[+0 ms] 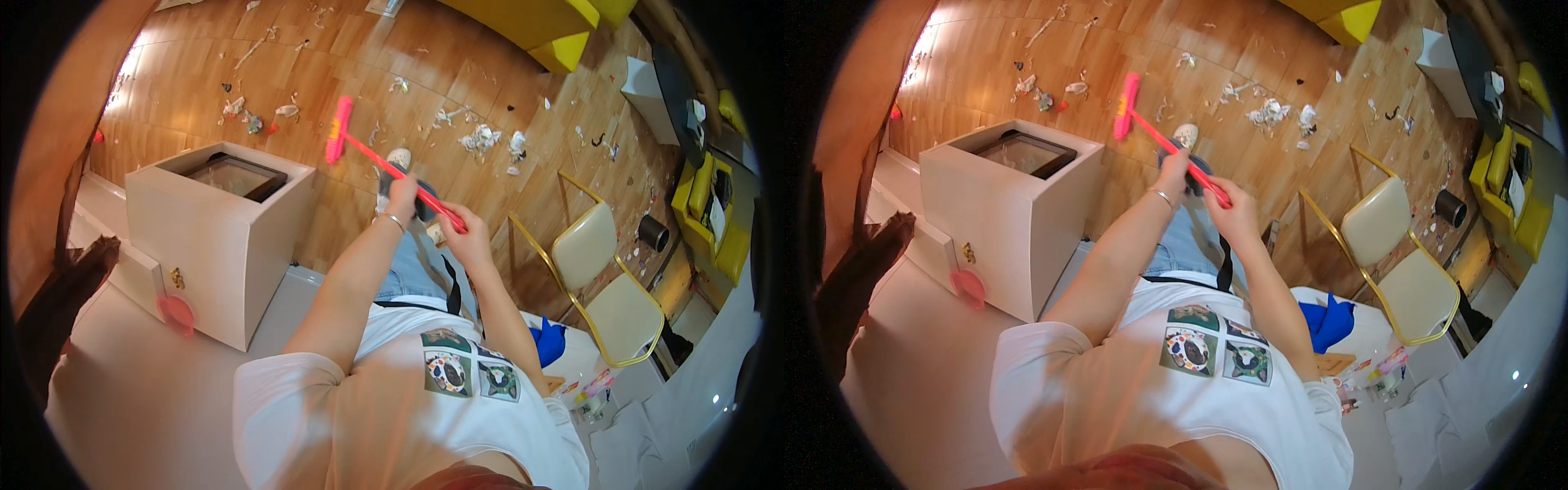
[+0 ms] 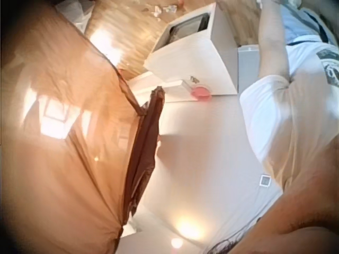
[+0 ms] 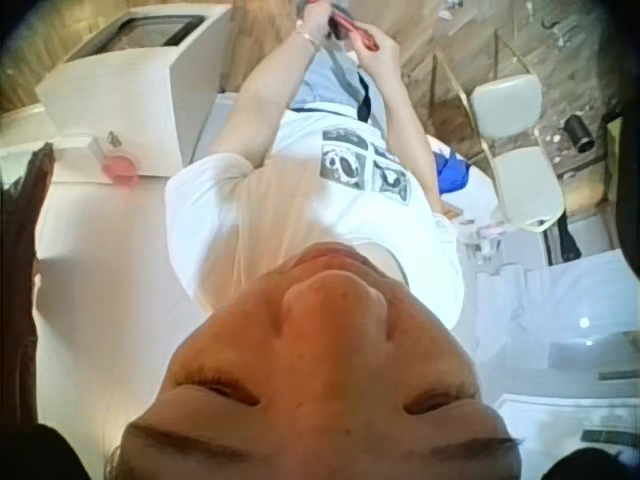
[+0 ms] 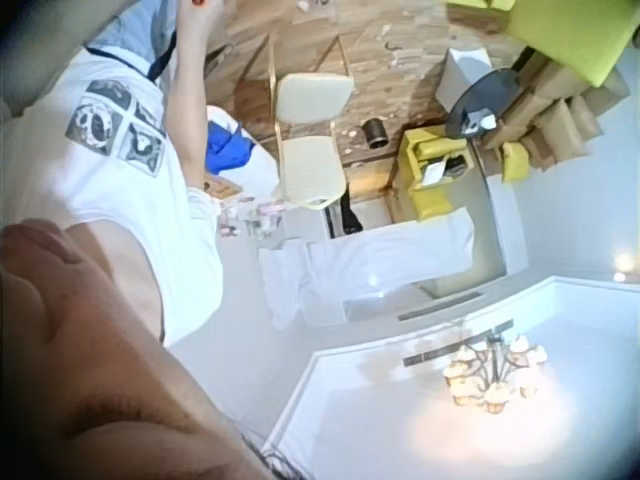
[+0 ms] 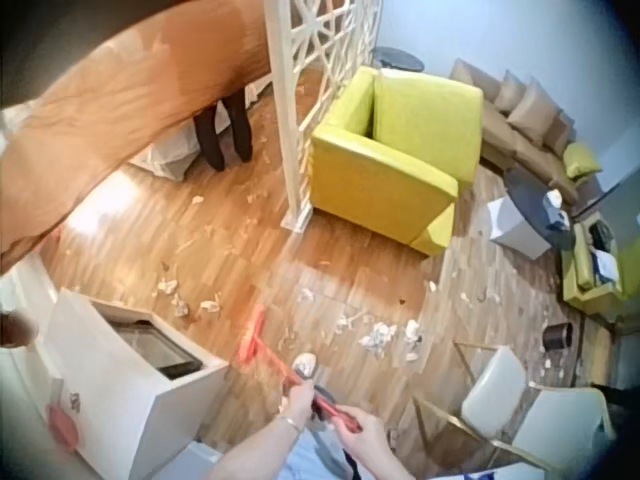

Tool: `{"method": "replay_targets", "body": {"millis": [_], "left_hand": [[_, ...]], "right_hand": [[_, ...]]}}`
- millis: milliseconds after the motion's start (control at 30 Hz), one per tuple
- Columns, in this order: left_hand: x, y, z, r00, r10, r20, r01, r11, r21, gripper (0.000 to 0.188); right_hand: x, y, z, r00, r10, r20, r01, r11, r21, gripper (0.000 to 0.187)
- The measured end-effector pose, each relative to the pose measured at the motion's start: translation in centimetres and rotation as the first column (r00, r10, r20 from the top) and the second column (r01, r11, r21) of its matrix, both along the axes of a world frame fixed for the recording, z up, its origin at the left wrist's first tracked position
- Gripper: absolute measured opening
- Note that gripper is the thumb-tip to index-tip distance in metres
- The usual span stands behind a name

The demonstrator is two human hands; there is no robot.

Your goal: The person wipes a chair with a cloth and then sweeps the floor with a broom and dustpan, gathering scattered debris into a pile.

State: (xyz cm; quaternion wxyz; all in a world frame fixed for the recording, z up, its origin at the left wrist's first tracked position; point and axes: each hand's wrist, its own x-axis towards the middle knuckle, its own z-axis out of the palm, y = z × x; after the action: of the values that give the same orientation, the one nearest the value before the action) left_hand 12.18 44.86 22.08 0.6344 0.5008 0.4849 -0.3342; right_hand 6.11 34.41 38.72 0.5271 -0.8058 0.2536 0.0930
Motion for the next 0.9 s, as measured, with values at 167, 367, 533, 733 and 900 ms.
{"method": "replay_targets", "body": {"millis": [167, 367, 533, 733, 900], "left_hand": [[2.5, -8.3, 3.0, 0.984, -0.179, 0.015, 0.176, 0.938, -0.3, 0.022], [4.8, -14.9, 6.0, 0.992, -0.122, -0.032, 0.08, 0.804, -0.59, 0.02], [8.4, -12.0, 7.5, 0.996, -0.089, 0.005, 0.083, 0.903, -0.422, 0.023], [13.7, -6.9, 4.3, 0.998, -0.036, 0.042, 0.044, 0.971, -0.236, 0.01], [11.4, -7.8, 2.3, 0.955, -0.295, 0.015, 0.295, 0.953, -0.072, 0.013]], "right_hand": [[3.5, -5.1, 6.2, 0.999, -0.037, -0.021, 0.031, 0.972, -0.231, 0.024], [7.5, -6.1, 11.1, 0.989, 0.143, 0.027, -0.109, 0.85, -0.516, 0.022], [9.2, -6.4, 10.5, 0.995, -0.081, 0.062, 0.093, 0.97, -0.226, 0.021], [11.7, -4.2, 2.0, 0.976, -0.217, -0.003, 0.217, 0.975, 0.041, 0.024], [9.7, -4.9, 1.6, 0.985, -0.172, -0.031, 0.17, 0.984, -0.06, 0.023]]}}
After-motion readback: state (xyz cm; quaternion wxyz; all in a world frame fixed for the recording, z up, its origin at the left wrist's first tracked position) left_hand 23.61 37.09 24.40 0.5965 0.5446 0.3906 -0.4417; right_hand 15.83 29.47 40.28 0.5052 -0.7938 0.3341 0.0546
